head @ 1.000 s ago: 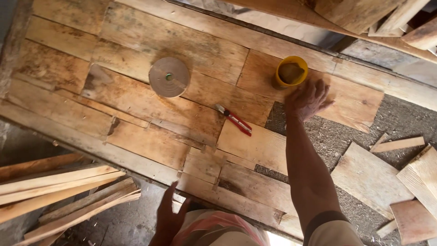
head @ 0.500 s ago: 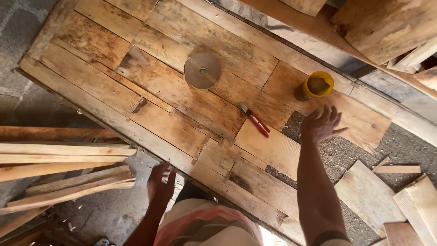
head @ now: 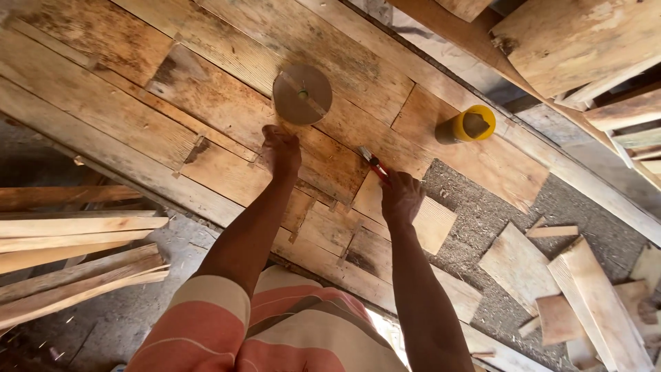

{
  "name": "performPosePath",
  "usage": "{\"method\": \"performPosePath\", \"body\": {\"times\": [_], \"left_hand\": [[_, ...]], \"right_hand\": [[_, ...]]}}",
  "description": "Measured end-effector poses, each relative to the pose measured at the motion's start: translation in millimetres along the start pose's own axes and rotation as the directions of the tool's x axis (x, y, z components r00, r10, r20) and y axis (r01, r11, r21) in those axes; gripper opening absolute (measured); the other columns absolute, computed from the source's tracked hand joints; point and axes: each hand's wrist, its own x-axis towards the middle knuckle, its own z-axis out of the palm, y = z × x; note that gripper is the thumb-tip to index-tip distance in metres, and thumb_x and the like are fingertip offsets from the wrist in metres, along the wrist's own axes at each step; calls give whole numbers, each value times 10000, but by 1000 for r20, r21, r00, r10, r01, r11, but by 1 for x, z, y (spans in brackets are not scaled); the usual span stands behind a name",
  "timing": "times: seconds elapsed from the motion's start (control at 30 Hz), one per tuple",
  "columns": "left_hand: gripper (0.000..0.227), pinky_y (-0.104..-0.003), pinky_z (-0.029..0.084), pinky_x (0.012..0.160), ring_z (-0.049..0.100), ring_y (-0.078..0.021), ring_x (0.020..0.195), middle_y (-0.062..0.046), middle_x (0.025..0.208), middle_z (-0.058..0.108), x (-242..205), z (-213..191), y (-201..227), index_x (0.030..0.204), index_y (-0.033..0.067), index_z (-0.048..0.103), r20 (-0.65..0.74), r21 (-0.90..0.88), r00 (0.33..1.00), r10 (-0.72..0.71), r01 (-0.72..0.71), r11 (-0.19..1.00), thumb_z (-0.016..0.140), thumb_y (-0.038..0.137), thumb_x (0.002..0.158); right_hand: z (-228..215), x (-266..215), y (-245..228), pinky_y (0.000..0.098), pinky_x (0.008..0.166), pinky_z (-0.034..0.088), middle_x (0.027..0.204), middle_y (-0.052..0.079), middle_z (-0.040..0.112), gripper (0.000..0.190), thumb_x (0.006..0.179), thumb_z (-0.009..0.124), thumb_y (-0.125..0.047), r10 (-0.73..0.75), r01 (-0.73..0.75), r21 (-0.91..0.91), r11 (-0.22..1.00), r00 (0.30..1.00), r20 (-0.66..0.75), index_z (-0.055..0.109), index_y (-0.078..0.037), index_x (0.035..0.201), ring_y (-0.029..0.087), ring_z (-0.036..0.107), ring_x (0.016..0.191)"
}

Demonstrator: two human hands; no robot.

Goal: Fitting, trimming, and taping wooden pieces together to form a panel or surface.

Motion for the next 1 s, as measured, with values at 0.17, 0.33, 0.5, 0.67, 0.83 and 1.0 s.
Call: {"method": "performPosePath", "body": {"times": [0.17,0.33,0.5,0.67,0.83,1.0], "left_hand": [[498,-468,593,704,716,-273,745,-121,857,729,8,3,24,1151,97,429,6,12,993,-118,117,993,800,135,821],[450,-486,581,740,712,-284,796,-130,913,726,26,20,-9,1177,103,444,18,26,993,-117,117,993,762,54,862],[373,-362,561,662,661,-228,718,-90,833,672,39,-1,-36,1107,28,492,-31,-273,995,98,-102,957,744,-74,851],[184,-298,544,518,612,-172,625,-64,852,633,51,-29,-46,969,0,569,213,-698,973,89,88,711,612,-137,854],[155,-281,432,514,536,-137,578,-176,844,649,64,-53,-66,1140,-31,726,493,-631,868,64,306,713,641,-40,1010],[448,-260,591,762,700,-82,832,-97,1334,712,71,-77,-61,1333,10,666,582,-518,769,263,102,849,694,-53,891]], "right_hand": [[-1,10,-8,478,941,452,1141,77,706,255,956,744,-313,130,-127,-28,992,981,143,740,-207,1188,244,639,949],[-13,18,-13,452,818,526,1138,102,692,258,942,751,-265,290,-325,71,943,908,303,692,-127,1152,269,667,952],[-24,17,-21,494,762,540,982,126,733,249,931,753,-227,347,-406,112,907,871,347,650,-124,1133,325,708,888],[-50,27,-72,508,683,523,871,132,731,213,966,725,-252,246,-314,159,936,907,341,636,-130,1117,328,698,776],[-63,44,-131,491,622,511,812,135,723,178,974,701,-243,83,-162,208,965,936,341,640,-129,1096,295,680,679],[-55,54,-173,432,773,491,772,59,736,73,940,722,-196,-210,189,130,973,963,169,706,-126,956,254,641,761]]}}
